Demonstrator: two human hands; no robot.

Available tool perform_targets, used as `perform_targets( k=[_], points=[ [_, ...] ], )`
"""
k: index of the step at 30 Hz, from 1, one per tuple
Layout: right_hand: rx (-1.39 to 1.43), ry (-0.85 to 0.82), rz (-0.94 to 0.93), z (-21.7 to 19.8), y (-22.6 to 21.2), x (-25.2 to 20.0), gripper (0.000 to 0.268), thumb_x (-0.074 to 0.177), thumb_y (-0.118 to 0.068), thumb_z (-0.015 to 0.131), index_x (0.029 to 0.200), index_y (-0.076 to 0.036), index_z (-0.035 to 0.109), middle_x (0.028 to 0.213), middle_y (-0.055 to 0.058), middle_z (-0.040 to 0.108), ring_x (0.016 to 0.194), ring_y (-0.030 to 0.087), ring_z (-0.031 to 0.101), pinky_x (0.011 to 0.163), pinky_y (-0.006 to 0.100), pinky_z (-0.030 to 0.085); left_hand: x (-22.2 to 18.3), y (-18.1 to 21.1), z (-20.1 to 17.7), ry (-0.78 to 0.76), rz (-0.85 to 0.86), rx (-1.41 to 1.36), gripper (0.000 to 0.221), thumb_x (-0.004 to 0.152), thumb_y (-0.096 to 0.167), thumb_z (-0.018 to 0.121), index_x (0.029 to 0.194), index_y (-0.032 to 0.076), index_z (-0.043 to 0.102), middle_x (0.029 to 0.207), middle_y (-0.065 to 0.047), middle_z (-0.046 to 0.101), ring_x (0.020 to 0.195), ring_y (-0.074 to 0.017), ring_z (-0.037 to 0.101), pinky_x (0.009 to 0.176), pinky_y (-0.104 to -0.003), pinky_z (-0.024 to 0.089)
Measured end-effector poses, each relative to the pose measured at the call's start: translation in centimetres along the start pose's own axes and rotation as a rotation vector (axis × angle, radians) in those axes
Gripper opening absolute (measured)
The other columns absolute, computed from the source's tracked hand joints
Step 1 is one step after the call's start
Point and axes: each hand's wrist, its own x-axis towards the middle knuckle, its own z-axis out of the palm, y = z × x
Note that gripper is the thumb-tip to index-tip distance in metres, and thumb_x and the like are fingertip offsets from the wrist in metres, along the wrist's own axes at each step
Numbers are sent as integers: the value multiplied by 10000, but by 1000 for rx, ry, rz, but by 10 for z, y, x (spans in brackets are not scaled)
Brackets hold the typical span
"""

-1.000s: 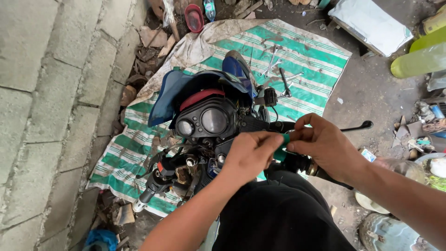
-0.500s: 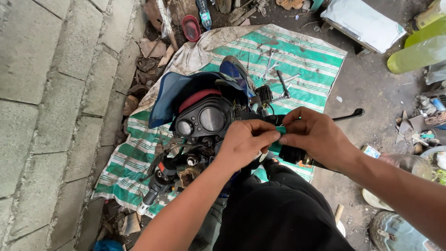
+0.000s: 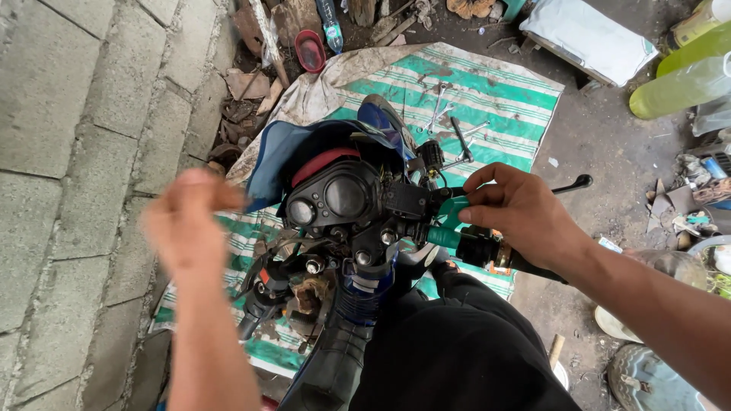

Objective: Wrapping green tape around the handlebar and throttle assembly of a motorcycle during a repair or modification.

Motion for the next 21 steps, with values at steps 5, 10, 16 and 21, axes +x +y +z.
perform_targets(
  k=[5,10,16,21],
  points=[
    [-186,67,187,18,-43,-7,284,933,-86,889,1176,-90,743,982,123,912,639,166,588,548,350,449,7,-16,-59,128,90,326,503,1027,-89,780,1435,3,500,1418,-213,558,1161,-291,641,936,-401,610],
    [-198,113,77,23,-35,-13,404,828,-74,912,1205,-98,769,986,133,892,954,246,838,949,367,584,-37,5,32,-232,-107,128,257,1037,310,800,977,61,827,586,-148,698,407,-270,676,448,-338,565],
    [-220,171,86,28,-25,-20,388,827,-92,902,1184,-123,754,1026,130,884,1021,254,838,974,418,592,-64,29,141,-888,343,-88,534,1166,344,516,820,12,752,596,-175,659,596,-350,701,560,-394,507],
    [-256,207,67,38,-26,-32,349,850,-112,900,1162,-111,743,1046,158,900,1057,296,860,920,438,645,-60,10,157,-966,149,9,553,1104,556,601,1226,80,856,716,-194,778,750,-393,790,571,-424,547]
  ],
)
